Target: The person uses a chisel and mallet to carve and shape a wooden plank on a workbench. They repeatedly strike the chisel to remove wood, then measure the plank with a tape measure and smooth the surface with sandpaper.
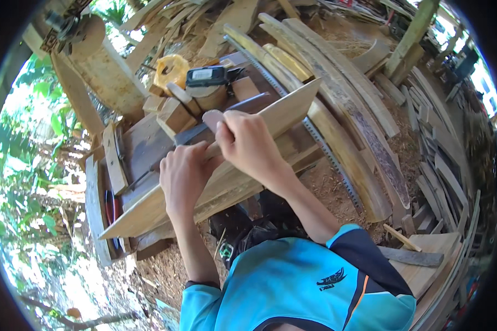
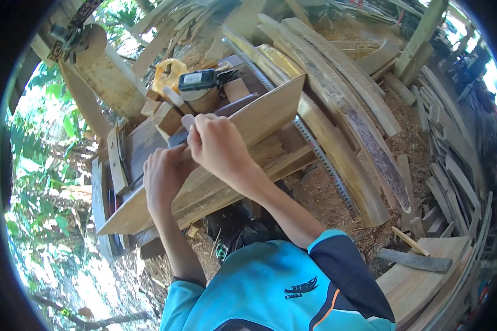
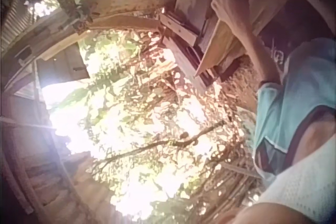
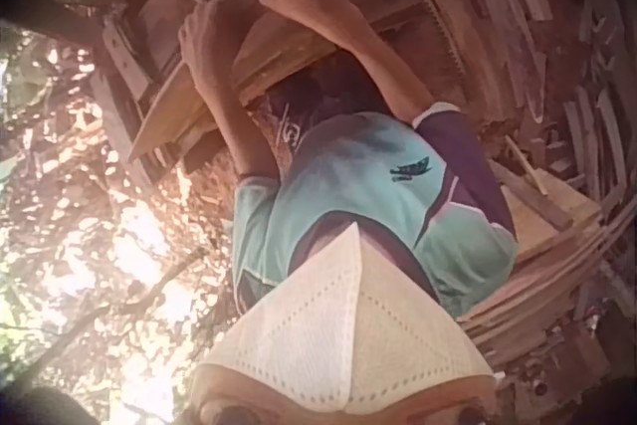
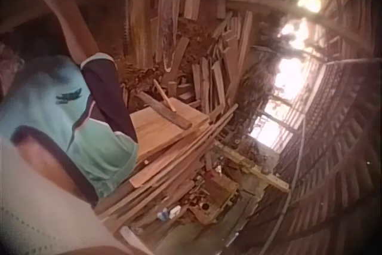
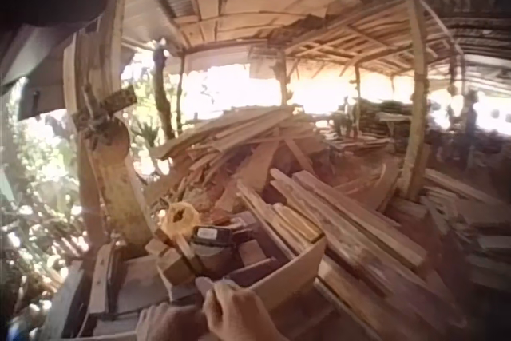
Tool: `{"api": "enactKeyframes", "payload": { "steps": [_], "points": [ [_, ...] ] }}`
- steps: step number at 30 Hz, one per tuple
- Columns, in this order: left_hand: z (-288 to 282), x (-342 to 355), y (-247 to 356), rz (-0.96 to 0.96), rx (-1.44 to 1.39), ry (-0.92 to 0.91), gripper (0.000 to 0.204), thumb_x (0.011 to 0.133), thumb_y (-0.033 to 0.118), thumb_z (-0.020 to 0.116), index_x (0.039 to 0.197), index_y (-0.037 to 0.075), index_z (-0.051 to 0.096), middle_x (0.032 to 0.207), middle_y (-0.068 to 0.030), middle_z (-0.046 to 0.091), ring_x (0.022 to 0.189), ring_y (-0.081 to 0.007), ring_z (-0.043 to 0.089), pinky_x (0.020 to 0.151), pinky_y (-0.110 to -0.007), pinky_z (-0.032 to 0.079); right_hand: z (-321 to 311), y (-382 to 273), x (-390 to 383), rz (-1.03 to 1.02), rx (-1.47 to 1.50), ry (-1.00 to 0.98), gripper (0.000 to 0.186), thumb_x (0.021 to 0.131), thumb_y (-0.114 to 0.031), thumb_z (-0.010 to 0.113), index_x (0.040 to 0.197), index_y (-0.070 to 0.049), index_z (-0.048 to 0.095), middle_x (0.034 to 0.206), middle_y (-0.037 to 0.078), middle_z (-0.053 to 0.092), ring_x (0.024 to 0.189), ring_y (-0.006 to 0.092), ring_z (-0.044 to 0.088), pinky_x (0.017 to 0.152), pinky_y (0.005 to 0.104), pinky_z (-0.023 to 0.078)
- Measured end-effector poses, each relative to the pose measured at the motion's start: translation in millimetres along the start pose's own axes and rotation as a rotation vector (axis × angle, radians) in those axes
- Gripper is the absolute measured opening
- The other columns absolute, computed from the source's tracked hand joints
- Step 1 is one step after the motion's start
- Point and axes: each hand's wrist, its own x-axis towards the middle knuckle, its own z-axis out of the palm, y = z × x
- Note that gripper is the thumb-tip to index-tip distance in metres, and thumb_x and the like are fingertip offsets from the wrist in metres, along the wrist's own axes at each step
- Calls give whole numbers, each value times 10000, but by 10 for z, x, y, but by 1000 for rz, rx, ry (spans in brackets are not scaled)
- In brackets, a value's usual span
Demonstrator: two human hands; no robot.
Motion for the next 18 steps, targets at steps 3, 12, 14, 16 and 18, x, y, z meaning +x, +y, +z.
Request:
{"api": "enactKeyframes", "payload": {
  "steps": [3, 12, 14, 16, 18],
  "points": [
    [-3, -50, -66, 22, 9, 19, 261, 667, 359, 683, 777, 125, 648, 681, -100, 597, 689, -301, 586, 608, -414, 437, -64, -137, -220, -85, 79, 58, 120, 787, -45, 518, 708, 40, 490, 692, 216, 533, 636, 385, 553, 565, 432, 451],
    [-9, -16, -41, -15, -78, 6, 251, 676, 362, 691, 709, 115, 660, 587, -117, 577, 628, -313, 583, 586, -431, 431, -271, -131, -483, -131, 121, 48, 101, 795, -59, 518, 761, 35, 535, 689, 201, 523, 609, 373, 532, 527, 420, 408],
    [-26, 2, -61, -27, -91, -25, 263, 673, 378, 692, 711, 120, 663, 579, -107, 578, 629, -301, 588, 594, -427, 435, -391, -67, -475, -66, 107, 68, 111, 793, -80, 525, 768, 27, 543, 732, 204, 537, 655, 365, 548, 579, 418, 419],
    [-38, -22, -33, -35, -48, 5, 253, 667, 373, 697, 701, 125, 663, 569, -100, 575, 629, -295, 591, 597, -417, 442, -497, -23, -359, 80, 52, 126, 128, 792, -111, 534, 785, 15, 553, 816, 211, 564, 749, 361, 572, 686, 428, 436],
    [-6, -37, -19, -39, -23, 30, 247, 662, 367, 702, 692, 126, 662, 565, -97, 575, 631, -292, 592, 601, -409, 448, -509, 124, -188, -217, -365, 181, 147, 802, -140, 522, 830, -2, 565, 938, 204, 573, 907, 360, 548, 834, 453, 375]
  ]
}}
